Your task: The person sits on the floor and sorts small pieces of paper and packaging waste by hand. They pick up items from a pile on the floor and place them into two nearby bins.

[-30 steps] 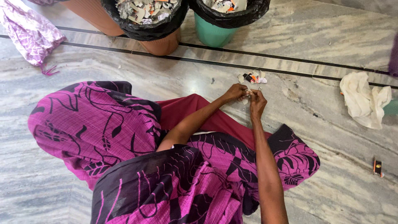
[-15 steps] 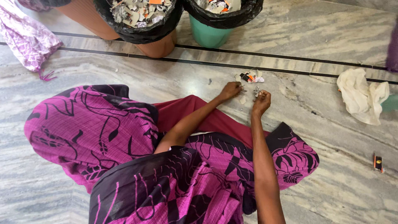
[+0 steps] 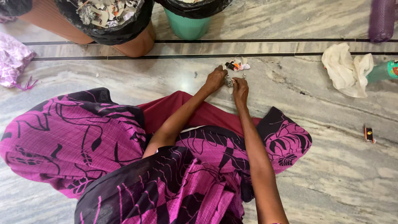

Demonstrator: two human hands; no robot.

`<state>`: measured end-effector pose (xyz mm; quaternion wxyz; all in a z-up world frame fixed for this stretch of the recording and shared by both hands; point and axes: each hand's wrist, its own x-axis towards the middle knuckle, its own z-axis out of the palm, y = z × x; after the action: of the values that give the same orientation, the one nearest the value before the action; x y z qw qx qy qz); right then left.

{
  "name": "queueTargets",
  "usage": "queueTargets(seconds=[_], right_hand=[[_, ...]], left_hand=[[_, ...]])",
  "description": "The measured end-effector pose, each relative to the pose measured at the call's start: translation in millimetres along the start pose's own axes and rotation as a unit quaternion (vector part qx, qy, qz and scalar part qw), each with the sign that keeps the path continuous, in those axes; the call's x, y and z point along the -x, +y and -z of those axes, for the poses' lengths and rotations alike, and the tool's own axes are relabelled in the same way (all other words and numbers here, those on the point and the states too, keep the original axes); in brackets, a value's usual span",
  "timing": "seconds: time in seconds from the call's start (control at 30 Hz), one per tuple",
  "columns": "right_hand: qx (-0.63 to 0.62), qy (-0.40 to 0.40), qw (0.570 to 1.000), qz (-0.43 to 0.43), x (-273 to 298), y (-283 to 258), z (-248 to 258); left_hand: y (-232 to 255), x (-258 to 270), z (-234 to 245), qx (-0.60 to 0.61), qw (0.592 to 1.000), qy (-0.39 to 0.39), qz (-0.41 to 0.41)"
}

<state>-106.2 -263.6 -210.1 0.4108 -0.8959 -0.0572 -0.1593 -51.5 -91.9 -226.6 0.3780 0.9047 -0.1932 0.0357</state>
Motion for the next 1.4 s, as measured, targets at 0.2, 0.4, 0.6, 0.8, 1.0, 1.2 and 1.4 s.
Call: queueTargets(seconds=[0.2,0.4,0.6,0.8,1.0,1.2,1.4], right_hand=[[-0.126,-0.003,0.987,-0.098,2,-2,-2],[-0.139,-0.012,0.985,-0.104,0,-13,-2],[-0.085,-0.005,0.996,-0.038,4,-9,-7],[-0.191,0.000,0.951,-0.242,-1,12,-12],[-0.154,0.043,0.935,-0.315,-9,25,-10],[-0.131,0.092,0.927,-0.339,-11,27,6],[0.035,0.050,0.998,0.002,-1,22,10]], left_hand=[[19,2,10,0.018,0.997,-0.078,-0.007],[14,3,-1,0.019,0.998,-0.060,-0.010],[12,7,-2,-0.011,0.998,-0.036,-0.045],[24,-1,-5,-0.054,0.992,-0.013,-0.109],[34,-1,-21,-0.068,0.986,-0.033,-0.151],[28,1,-26,-0.128,0.969,-0.077,-0.199],[12,0,-3,-0.026,0.995,-0.011,-0.091]])
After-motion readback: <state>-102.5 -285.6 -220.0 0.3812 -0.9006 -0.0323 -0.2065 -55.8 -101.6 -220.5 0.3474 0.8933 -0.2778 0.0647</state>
